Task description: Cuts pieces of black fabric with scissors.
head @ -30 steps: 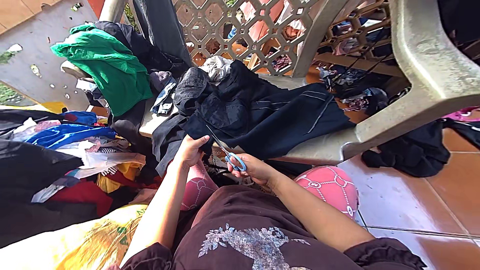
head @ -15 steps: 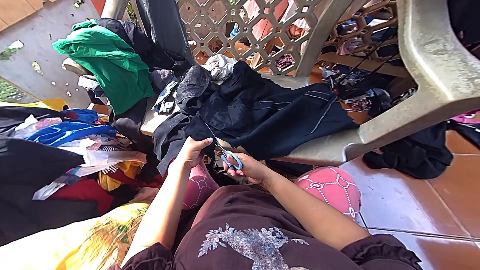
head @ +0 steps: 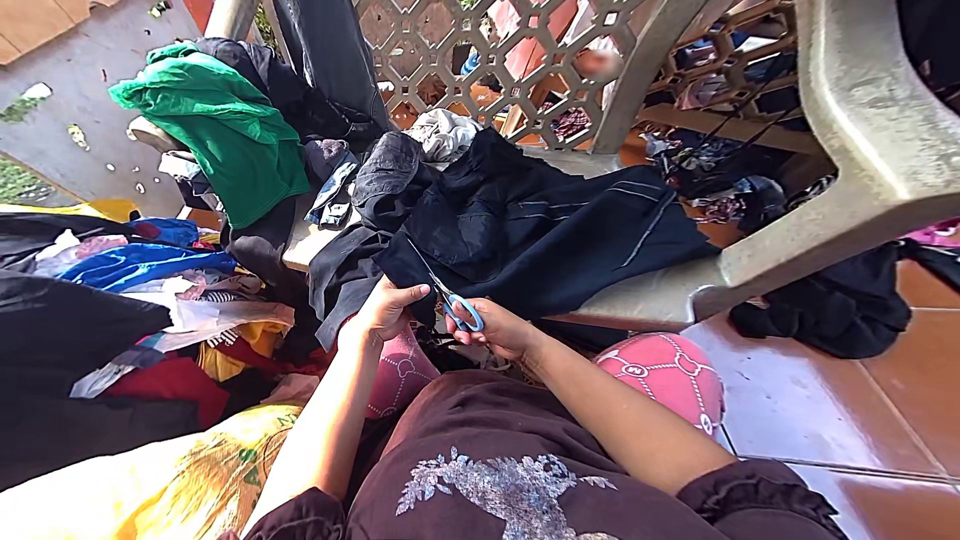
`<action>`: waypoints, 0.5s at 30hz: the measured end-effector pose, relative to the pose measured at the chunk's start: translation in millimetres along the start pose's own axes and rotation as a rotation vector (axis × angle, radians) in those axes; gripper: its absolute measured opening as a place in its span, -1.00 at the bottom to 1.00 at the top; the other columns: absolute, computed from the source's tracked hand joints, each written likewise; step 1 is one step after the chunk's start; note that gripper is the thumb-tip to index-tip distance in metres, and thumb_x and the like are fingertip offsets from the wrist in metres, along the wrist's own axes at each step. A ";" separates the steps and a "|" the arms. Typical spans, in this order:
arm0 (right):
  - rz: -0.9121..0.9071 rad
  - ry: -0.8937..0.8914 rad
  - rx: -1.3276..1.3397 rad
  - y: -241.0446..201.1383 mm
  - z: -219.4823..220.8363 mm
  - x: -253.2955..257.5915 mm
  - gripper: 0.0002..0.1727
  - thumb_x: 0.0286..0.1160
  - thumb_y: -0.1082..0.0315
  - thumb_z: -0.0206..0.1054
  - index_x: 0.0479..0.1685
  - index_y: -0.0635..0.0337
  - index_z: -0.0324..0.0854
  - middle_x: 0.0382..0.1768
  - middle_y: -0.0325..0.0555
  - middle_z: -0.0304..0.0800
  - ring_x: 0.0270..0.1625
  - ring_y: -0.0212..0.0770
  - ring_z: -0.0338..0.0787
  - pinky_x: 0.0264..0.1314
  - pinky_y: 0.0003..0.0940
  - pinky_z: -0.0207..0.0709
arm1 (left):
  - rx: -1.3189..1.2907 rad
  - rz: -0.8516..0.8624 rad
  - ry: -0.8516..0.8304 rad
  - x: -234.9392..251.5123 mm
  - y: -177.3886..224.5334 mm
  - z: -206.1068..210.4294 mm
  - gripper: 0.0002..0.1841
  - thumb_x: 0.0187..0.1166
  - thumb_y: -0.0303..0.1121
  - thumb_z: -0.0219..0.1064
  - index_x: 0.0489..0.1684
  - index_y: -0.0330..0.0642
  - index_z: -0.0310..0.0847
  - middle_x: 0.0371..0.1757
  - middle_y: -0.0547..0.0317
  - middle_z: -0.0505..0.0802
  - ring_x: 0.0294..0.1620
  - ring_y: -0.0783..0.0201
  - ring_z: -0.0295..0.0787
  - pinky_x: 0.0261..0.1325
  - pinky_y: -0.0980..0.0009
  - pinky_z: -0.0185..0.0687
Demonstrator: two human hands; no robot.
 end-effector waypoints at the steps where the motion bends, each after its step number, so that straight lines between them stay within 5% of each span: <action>1: -0.001 0.003 -0.008 -1.1 0.5 0.8 -0.62 0.85 0.18 -0.06 -0.35 0.05 0.54 -0.65 -0.51 0.50 -0.68 -0.68 0.37 -0.60 -0.79 0.21 | -0.001 0.003 -0.002 -0.3 0.5 -0.2 -0.64 0.37 -0.73 0.31 0.09 -0.22 0.50 -0.16 0.11 0.89 -0.10 0.25 0.88 0.12 0.23 0.80; 6: -0.017 0.056 -0.030 -2.6 3.3 2.8 -0.66 0.83 0.29 0.02 -0.40 0.04 0.55 -0.61 -0.51 0.56 -0.65 -0.66 0.42 -0.57 -0.76 0.27 | 0.028 -0.001 -0.007 -2.5 3.4 1.6 -0.66 0.42 -0.72 0.29 0.11 -0.24 0.50 -0.14 0.11 0.90 -0.07 0.25 0.88 0.15 0.24 0.80; 11: -0.007 0.066 -0.061 -2.6 1.5 0.6 -0.68 0.82 0.33 0.03 -0.39 0.03 0.56 -0.56 -0.53 0.61 -0.61 -0.68 0.45 -0.54 -0.77 0.30 | 0.173 0.078 0.262 1.7 15.7 -5.6 -0.66 0.82 -0.30 0.10 0.42 -0.28 0.40 0.05 0.06 0.81 0.05 0.29 0.79 0.25 0.25 0.70; 15: 0.012 0.051 -0.066 -2.7 3.7 1.1 -0.68 0.82 0.33 0.02 -0.38 0.06 0.56 -0.60 -0.51 0.58 -0.62 -0.67 0.44 -0.54 -0.76 0.28 | 0.131 0.090 0.399 6.6 18.8 -9.4 -0.79 0.72 -0.52 0.21 0.23 -0.30 0.49 -0.09 0.04 0.83 -0.12 0.26 0.83 0.07 0.24 0.77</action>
Point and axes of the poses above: each hand's wrist, its own x-axis towards the middle knuckle, its own z-axis out of the palm, y = z × x, the point moved 4 cm from there along x, towards the middle knuckle
